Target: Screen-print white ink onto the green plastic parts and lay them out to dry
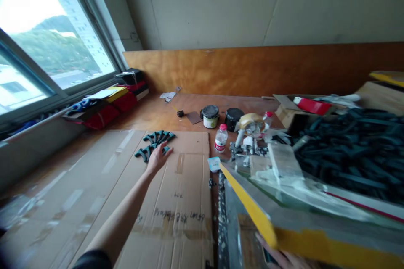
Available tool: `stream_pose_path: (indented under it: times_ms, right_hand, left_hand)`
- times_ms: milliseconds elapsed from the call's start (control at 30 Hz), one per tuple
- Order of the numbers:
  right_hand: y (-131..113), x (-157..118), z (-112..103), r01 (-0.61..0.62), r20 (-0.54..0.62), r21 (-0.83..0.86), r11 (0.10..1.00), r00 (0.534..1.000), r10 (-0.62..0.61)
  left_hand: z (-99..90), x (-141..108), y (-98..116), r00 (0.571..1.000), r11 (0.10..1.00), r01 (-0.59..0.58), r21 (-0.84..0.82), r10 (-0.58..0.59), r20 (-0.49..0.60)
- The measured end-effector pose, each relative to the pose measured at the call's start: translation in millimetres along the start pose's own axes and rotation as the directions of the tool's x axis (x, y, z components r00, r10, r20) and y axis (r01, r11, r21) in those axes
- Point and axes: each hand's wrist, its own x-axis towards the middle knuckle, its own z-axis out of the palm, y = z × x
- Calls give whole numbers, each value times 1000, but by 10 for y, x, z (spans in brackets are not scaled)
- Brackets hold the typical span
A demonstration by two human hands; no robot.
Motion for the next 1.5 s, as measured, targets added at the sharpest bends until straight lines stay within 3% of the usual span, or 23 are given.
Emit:
stream_pose_path:
  times_ms: [33,100,167,233,300,367,467,533,600,667,767,833,933,1000,1067,1167,1267,1300,1367,1433,1500]
  right_hand:
    - [6,-45,-67,86,93,0,996,992,-86]
    - [27,-62,-124,261,251,38,965,932,-262]
    - [54,-47,-100,317,249,78,945,912,-327]
    - [98,-51,-59,303,173,92,948,933,-315]
    - [200,-88,-58,256,100,76,964,960,-262]
    - [409,-146,-111,134,56,50,990,989,-137]
    - [909,-220,-238,-150,23,94,984,989,148]
    - [1224,-212,-327,-287,12,140,948,958,288]
    - [1372,-116,-433,-340,-22,185,922,937,350]
    - [1292,80,-568,-292,-79,224,930,945,316]
    - [878,495,-762,-130,-110,187,974,982,152]
    - [585,749,-823,-76,-3,129,989,997,77]
    - [299,903,-787,-86,214,109,990,975,61]
    - [198,813,-727,-105,283,108,989,957,70]
    - [133,607,-693,-49,295,127,991,956,9]
    - [94,273,-747,176,266,235,956,934,-238]
    - [127,164,-862,316,257,353,880,872,-417]
    - [141,184,-885,312,270,381,871,863,-427]
    - [150,243,-877,252,260,397,883,892,-371]
    - [120,240,-805,218,160,366,905,943,-292]
    - [74,142,-720,260,35,335,906,957,-287]
  left_hand:
    - [-24,-122,297,998,996,-44,-81,48,45]
    - [-87,-455,953,980,927,-108,-360,159,116]
    - [-152,-857,1601,953,774,-123,-622,267,144]
    - [-188,-1245,2125,949,686,-99,-721,284,140]
    - [-183,-1562,2447,969,693,-102,-714,230,85]
    - [-158,-1811,2555,986,728,-112,-677,167,16]
    - [-111,-2164,2405,997,735,-9,-678,59,52]
    - [-40,-2440,2178,978,715,178,-676,-52,203]
    - [108,-2722,1902,921,699,354,-622,-146,360]
    - [338,-2951,1617,887,725,422,-545,-204,415]
    - [728,-3121,1263,900,835,394,-384,-267,344]
    - [921,-3139,1119,905,891,373,-258,-287,314]
    - [1043,-3114,1025,904,931,341,-128,-288,316]
    - [1044,-3101,1004,902,941,326,-95,-279,328]
    - [1030,-3097,990,900,944,317,-94,-268,343]
    - [1034,-3103,960,895,941,320,-109,-263,359]
    - [1060,-3109,926,896,939,321,-125,-258,363]
    - [1068,-3109,918,897,939,318,-133,-252,363]
    - [1075,-3108,906,899,938,314,-149,-244,363]
    - [1075,-3106,897,899,933,320,-163,-245,363]
    - [1074,-3104,888,899,928,329,-176,-251,359]
